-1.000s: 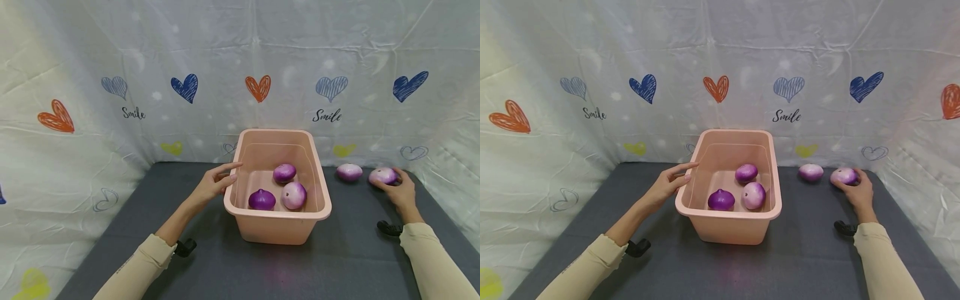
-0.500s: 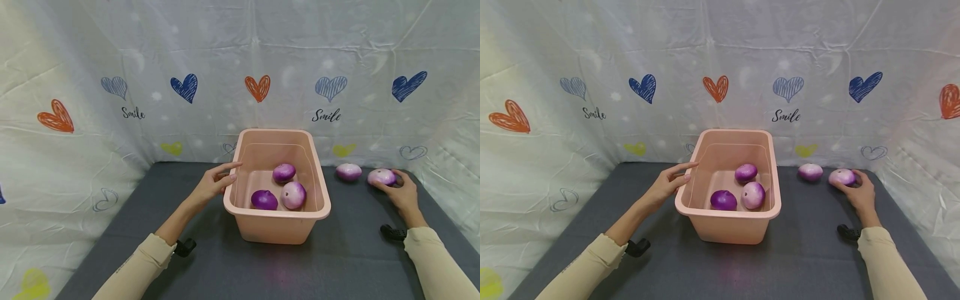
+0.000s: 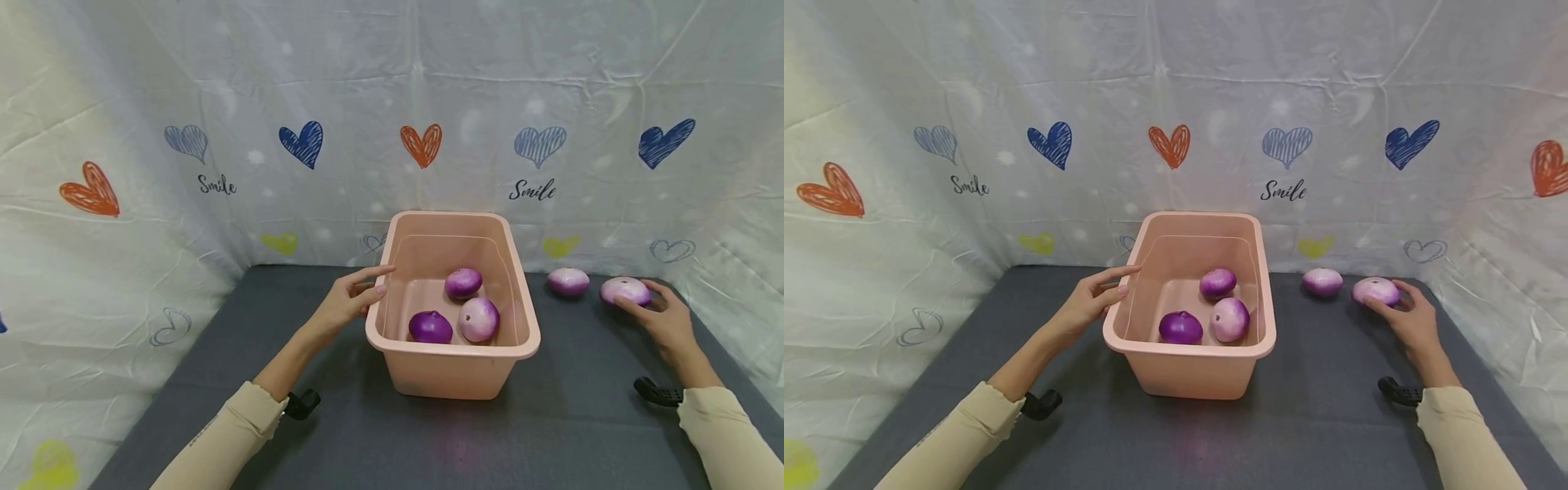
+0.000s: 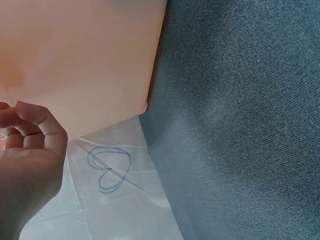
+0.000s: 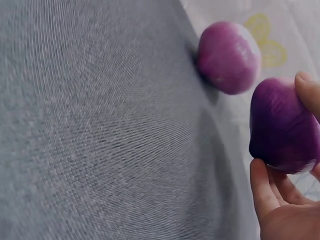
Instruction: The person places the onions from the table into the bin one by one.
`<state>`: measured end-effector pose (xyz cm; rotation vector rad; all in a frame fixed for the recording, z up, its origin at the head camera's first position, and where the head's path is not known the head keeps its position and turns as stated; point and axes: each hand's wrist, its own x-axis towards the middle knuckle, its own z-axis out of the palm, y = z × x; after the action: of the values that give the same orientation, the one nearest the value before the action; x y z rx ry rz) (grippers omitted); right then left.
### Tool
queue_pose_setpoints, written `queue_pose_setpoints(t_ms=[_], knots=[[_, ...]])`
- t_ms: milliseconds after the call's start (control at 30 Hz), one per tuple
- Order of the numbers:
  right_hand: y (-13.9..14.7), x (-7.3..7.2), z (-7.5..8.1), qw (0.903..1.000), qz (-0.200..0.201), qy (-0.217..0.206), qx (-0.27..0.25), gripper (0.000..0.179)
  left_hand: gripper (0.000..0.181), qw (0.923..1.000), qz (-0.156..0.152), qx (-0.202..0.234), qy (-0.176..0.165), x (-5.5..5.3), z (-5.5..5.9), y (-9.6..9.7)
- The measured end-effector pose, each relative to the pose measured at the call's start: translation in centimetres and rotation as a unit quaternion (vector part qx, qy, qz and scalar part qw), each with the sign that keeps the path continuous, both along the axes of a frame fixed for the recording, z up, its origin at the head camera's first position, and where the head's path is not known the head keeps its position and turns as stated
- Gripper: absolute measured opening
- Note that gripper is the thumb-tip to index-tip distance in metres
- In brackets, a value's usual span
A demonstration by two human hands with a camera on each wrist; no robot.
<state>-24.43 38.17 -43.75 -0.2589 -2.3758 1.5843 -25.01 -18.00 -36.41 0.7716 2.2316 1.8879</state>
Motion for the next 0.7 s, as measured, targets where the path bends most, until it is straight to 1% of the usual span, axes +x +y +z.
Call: queue_pose_setpoints(t_ms=[33, 100, 133, 267, 333, 433, 533, 633, 700], knots=[[0.0, 0.1, 0.1, 0.9998, 0.007, 0.001, -0.017, 0.08, 0.047, 1.0, 0.0, 0.0, 0.001, 0.0, 0.0, 0.0], [0.1, 0.4, 0.4, 0.9992, 0.022, 0.003, -0.032, 0.079, 0.047, 1.0, 0.0, 0.002, 0.0, 0.0, 0.1, 0.0], [0.1, 0.5, 0.6, 0.9984, 0.031, 0.004, -0.048, 0.078, 0.047, 1.0, 0.0, 0.002, 0.0, 0.0, 0.1, 0.0], [0.1, 1.2, 1.5, 0.9915, 0.068, 0.006, -0.11, 0.067, 0.047, 1.0, -0.003, 0.007, -0.003, 0.0, 0.1, 0.0], [0.1, 1.6, 2.0, 0.9843, 0.086, 0.006, -0.154, 0.061, 0.047, 0.9999, -0.004, 0.009, -0.003, -0.1, 0.0, 0.0], [-0.1, 2.0, 2.5, 0.9754, 0.113, 0.01, -0.189, 0.058, 0.047, 0.9999, -0.004, 0.009, 0.0, -0.2, -0.1, 0.0], [-0.5, 2.3, 3.1, 0.9658, 0.14, 0.024, -0.217, 0.056, 0.047, 0.9999, -0.004, 0.009, 0.002, -0.2, -0.1, -0.1], [-1.0, 2.6, 3.6, 0.9564, 0.159, 0.038, -0.242, 0.052, 0.048, 0.9999, -0.004, 0.01, 0.003, -0.2, 0.0, -0.1], [-1.4, 2.8, 3.9, 0.955, 0.164, 0.04, -0.244, 0.052, 0.048, 0.9999, -0.003, 0.01, 0.001, -0.2, 0.1, -0.1]])
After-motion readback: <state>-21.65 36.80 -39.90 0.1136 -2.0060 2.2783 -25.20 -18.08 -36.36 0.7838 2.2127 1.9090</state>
